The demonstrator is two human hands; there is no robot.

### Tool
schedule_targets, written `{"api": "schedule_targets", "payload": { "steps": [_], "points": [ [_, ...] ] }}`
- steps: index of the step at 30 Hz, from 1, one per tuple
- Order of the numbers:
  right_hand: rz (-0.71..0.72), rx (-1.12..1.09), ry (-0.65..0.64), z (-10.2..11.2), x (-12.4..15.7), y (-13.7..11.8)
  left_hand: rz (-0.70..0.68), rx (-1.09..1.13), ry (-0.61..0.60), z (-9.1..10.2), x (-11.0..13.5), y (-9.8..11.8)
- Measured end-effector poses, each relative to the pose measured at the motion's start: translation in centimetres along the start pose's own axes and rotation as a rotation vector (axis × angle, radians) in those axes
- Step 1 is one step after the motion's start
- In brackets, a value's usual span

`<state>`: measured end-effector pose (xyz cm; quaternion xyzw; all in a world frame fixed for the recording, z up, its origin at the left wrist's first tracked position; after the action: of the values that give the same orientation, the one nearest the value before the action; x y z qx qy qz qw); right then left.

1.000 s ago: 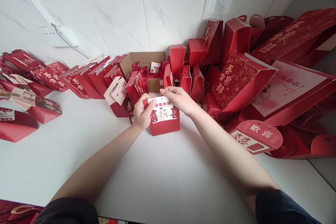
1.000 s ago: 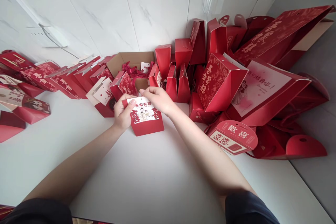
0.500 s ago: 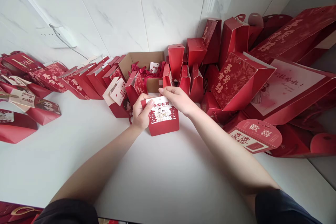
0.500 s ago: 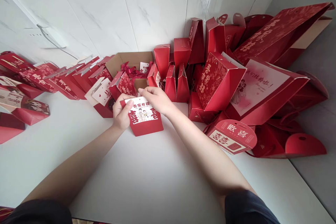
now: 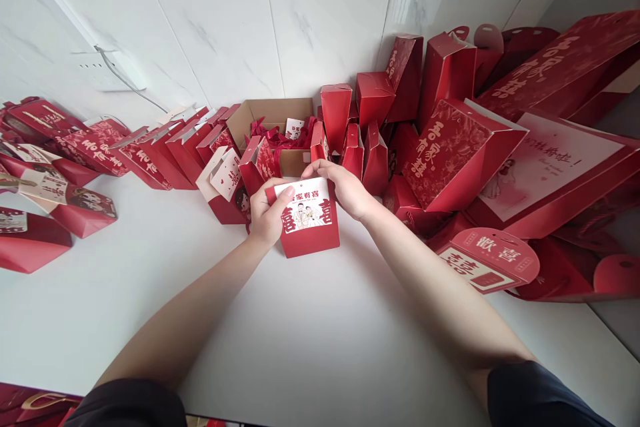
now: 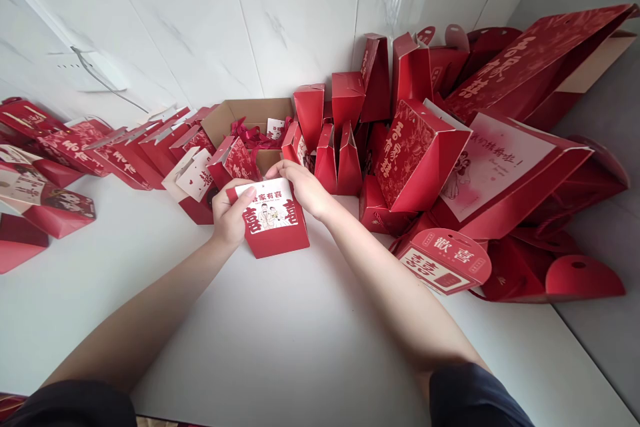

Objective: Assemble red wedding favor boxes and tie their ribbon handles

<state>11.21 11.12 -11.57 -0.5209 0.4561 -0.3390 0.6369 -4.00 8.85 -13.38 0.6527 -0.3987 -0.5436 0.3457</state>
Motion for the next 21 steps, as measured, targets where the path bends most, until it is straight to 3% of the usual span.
{"api": "schedule_targets", "payload": {
  "steps": [7,21],
  "points": [
    [-0.052,-0.177,-0.116,-0.71,0.14,0.20,-0.020,-0.009,-0.018,-0.13,-0.10,0.21],
    [-0.009,-0.072,-0.096,-0.58,0.50,-0.62,-0.015,-0.015,-0.020,0.08,-0.15,-0.06]
  ]
}}
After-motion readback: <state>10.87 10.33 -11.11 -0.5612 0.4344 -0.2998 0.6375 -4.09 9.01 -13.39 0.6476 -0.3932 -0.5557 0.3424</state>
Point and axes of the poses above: each hand's wrist, its own x-axis away from the middle knuckle, its own z-axis out of the back of the hand, y = z × x, the point moved 8 cm from there along -x, towards the middle knuckle, and after that the axes turned 7 degrees about x, right-handed, at the moved point
